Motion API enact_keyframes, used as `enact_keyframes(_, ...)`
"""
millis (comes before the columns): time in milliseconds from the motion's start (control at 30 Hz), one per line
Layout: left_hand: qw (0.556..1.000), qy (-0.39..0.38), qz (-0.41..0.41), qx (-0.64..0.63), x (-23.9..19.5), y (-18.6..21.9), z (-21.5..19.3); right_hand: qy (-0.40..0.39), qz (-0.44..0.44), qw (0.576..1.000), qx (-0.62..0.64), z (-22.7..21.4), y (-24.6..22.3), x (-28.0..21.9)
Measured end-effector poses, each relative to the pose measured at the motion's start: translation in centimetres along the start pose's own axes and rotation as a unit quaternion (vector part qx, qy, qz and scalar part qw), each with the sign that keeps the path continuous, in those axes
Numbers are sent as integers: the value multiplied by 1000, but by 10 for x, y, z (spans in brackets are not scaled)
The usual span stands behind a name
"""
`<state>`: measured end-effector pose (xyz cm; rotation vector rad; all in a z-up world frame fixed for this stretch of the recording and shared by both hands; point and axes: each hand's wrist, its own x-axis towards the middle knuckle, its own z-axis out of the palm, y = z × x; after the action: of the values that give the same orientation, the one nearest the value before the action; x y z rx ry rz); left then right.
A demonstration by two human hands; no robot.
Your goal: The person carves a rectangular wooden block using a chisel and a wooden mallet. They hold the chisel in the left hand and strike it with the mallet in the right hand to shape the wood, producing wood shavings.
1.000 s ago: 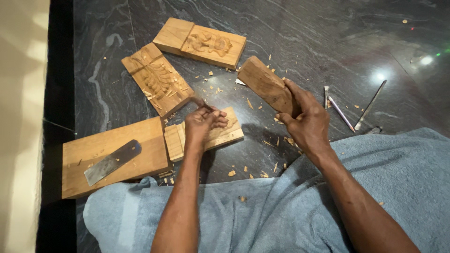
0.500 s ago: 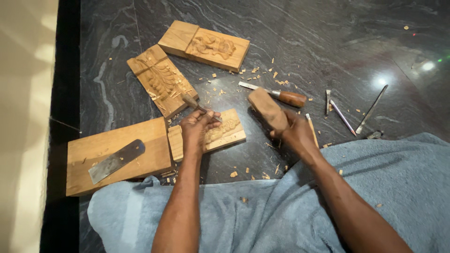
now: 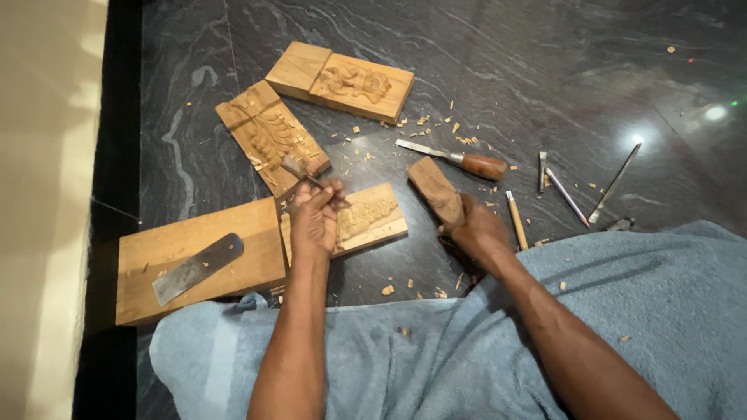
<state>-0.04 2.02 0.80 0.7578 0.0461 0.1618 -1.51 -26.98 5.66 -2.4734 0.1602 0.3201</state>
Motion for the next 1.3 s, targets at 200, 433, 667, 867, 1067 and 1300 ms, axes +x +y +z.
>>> enact_keyframes(200, 996, 85, 19, 11, -3, 14, 3, 5, -2, 998, -70, 0, -8, -6)
enact_keyframes(433, 949, 167, 71, 259, -15, 33, 28, 4, -19, 998, -66, 0, -11, -12)
enact_keyframes(667, 944, 208, 145, 213, -21, 59, 49, 65, -70, 984, -149, 11, -5, -15)
enact_keyframes(867, 952, 105, 181, 225, -18, 58, 45, 98, -108, 976, -161, 17, 6, -10)
enact_keyframes(1067, 904, 67, 147, 397, -17, 28, 57, 98, -104, 975, -169, 17, 7, -8)
enact_keyframes(1300, 874, -50, 151, 459, -38, -13, 86, 105, -131, 971, -172, 16, 7, -4)
